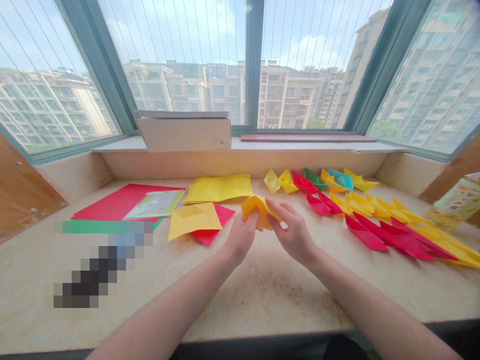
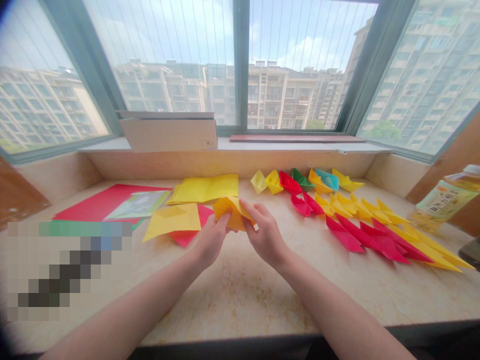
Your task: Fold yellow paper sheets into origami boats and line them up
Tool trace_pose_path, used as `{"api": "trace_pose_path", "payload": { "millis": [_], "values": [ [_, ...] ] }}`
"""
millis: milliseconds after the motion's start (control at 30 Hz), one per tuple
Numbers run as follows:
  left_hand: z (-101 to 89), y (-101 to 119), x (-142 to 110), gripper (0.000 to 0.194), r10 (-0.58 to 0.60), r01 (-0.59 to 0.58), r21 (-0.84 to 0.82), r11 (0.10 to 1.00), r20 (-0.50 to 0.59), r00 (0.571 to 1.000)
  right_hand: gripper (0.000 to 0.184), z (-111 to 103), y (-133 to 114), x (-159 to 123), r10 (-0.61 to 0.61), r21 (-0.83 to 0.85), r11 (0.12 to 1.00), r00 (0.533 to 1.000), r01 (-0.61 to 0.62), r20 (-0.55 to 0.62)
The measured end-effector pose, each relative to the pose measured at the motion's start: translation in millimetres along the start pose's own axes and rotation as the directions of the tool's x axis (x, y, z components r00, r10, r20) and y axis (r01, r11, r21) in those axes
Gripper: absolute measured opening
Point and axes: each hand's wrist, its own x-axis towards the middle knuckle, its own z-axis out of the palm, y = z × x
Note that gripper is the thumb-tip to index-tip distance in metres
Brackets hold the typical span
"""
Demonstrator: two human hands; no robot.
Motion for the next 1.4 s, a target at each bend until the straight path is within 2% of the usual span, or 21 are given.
{"api": "trace_pose_path", "payload": {
  "millis": [133,233,333,467,600,667,767,867,1000,1100,1167,1233,1333,1400],
  "values": [
    [-7.5,11.2,6.3,0.03,0.069,-0.068,0.016,0.998,-0.057,0.996,0.05,-5.3,0.0,1.7,0.005,-0.008,1.0,1.0,-0.005,0.022],
    [-13.6,16.8,10.6,0.024,0.103,-0.09,0.116,0.989,-0.117,0.988,0.049,-7.1,1.5,1.9,0.002,0.005,1.0,0.998,-0.002,0.063],
    [-15.7,19.1,10.9,0.015,0.111,-0.091,0.173,0.981,-0.107,0.988,0.05,-7.6,2.2,1.3,-0.005,0.019,1.0,0.996,0.004,0.087],
    [-14.1,18.6,9.6,0.017,0.088,-0.081,0.079,0.994,-0.081,0.993,0.048,-9.9,0.8,2.8,0.027,0.048,0.998,0.996,-0.031,0.084],
    [-13.3,18.8,10.5,0.022,0.076,-0.075,0.012,0.997,-0.093,0.993,0.041,-16.0,0.1,8.5,0.148,0.196,0.968,0.987,-0.159,0.07],
    [-13.3,20.2,10.6,0.026,0.049,-0.051,-0.024,0.998,-0.051,0.997,0.037,-19.1,0.6,11.6,0.201,0.29,0.934,0.978,-0.206,0.049],
    [-14.0,22.7,9.4,0.038,0.018,-0.011,-0.085,0.996,0.08,0.997,0.031,-22.3,2.1,15.0,0.298,0.374,0.884,0.954,-0.281,0.012],
    [-16.0,24.1,6.8,0.039,0.049,-0.037,-0.072,0.997,0.187,0.981,0.025,-23.6,3.6,16.6,0.383,0.43,0.835,0.924,-0.343,-0.007],
    [-19.4,25.3,3.3,0.031,0.061,-0.044,-0.066,0.997,0.291,0.955,0.017,-24.9,4.7,17.4,0.373,0.415,0.852,0.926,-0.32,-0.052],
    [-19.9,25.9,2.6,0.037,0.031,-0.017,-0.043,0.999,0.34,0.94,0.014,-25.5,5.2,18.1,0.383,0.416,0.849,0.921,-0.324,-0.063],
    [-18.7,25.7,2.8,0.04,0.027,-0.036,0.025,0.999,0.31,0.95,0.012,-25.5,5.4,18.6,0.44,0.483,0.793,0.897,-0.372,-0.031],
    [-17.2,25.2,3.2,0.04,0.034,-0.059,0.092,0.994,0.261,0.965,0.012,-25.6,5.1,19.3,0.49,0.591,0.688,0.87,-0.422,0.051],
    [-16.1,23.7,3.6,0.037,0.051,-0.083,0.13,0.988,0.23,0.972,0.019,-26.2,4.9,20.6,0.488,0.714,0.539,0.857,-0.446,0.166],
    [-16.2,21.8,4.3,0.036,0.073,-0.107,0.137,0.985,0.236,0.969,0.024,-26.2,6.1,21.1,0.485,0.718,0.53,0.856,-0.451,0.18]
  ]
}}
